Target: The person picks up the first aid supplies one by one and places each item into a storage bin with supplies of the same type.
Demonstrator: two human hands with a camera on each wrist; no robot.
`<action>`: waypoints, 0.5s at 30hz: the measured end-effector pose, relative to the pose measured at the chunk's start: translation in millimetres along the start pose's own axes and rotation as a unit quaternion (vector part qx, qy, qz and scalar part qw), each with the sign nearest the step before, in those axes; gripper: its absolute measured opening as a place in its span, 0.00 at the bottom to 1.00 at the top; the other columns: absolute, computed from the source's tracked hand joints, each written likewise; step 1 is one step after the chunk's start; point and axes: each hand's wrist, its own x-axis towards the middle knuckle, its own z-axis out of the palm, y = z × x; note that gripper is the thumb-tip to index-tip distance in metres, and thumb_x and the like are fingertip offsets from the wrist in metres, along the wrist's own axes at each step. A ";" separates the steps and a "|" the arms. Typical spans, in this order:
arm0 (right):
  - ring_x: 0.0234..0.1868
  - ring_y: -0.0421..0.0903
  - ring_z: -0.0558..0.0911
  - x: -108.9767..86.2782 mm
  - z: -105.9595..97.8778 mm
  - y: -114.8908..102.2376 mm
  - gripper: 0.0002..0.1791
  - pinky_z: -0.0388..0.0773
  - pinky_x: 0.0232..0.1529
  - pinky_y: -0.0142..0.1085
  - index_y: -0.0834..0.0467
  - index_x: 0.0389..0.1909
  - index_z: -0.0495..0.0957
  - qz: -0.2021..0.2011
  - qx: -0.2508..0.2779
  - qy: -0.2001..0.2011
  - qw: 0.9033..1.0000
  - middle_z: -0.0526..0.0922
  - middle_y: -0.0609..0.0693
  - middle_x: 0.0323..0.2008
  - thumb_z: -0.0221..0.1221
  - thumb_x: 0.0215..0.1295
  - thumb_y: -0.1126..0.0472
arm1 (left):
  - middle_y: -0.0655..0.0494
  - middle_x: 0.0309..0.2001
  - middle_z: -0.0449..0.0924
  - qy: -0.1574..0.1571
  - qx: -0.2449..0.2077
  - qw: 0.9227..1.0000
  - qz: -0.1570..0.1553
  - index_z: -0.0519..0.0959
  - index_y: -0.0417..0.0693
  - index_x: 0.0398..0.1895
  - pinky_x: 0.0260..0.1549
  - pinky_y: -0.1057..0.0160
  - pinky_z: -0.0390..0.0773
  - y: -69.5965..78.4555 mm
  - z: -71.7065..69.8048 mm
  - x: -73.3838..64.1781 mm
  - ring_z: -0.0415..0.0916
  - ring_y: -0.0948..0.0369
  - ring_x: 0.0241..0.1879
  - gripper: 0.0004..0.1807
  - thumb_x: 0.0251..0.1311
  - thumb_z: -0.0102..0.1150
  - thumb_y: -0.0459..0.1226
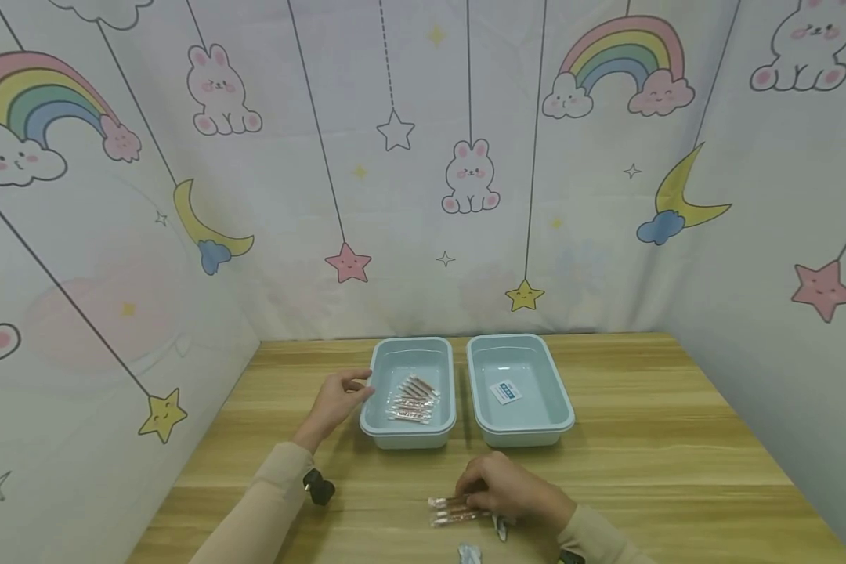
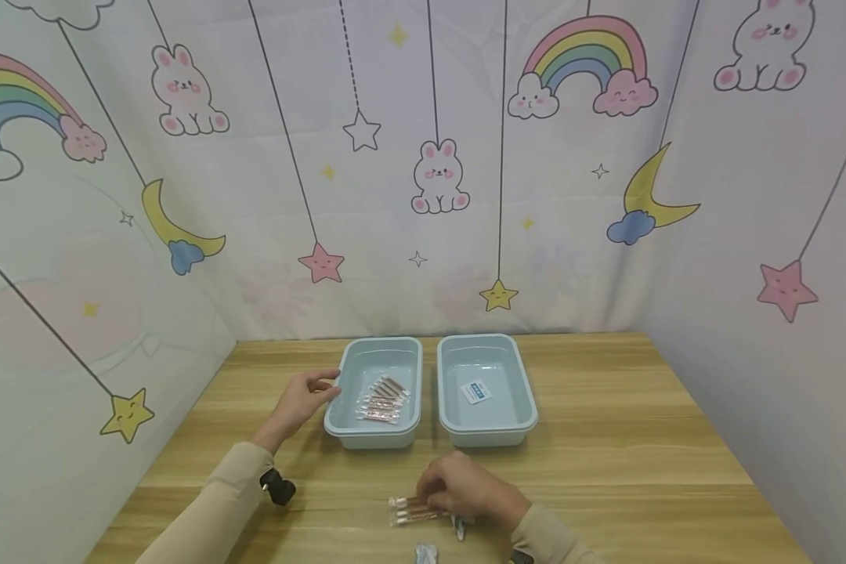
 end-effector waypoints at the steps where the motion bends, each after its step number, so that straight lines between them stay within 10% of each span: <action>1: 0.38 0.30 0.80 0.0 -0.5 -0.2 0.11 0.77 0.42 0.25 0.49 0.37 0.87 -0.001 -0.003 0.002 1.000 0.86 0.39 0.35 0.66 0.55 0.67 | 0.41 0.59 0.77 0.000 0.001 1.000 0.000 0.76 0.36 0.59 0.41 0.60 0.82 0.0 -0.2 0.2 0.79 0.53 0.47 0.23 0.60 0.65 0.33; 15: 0.37 0.29 0.80 0.0 -2.5 2.5 0.10 0.77 0.39 0.22 0.52 0.38 0.87 0.004 0.012 0.017 1.000 0.86 0.41 0.35 0.66 0.55 0.66 | 0.43 0.59 0.77 -0.002 0.002 1.000 -0.013 0.76 0.38 0.60 0.42 0.59 0.82 2.0 0.8 -0.2 0.79 0.52 0.48 0.24 0.60 0.65 0.34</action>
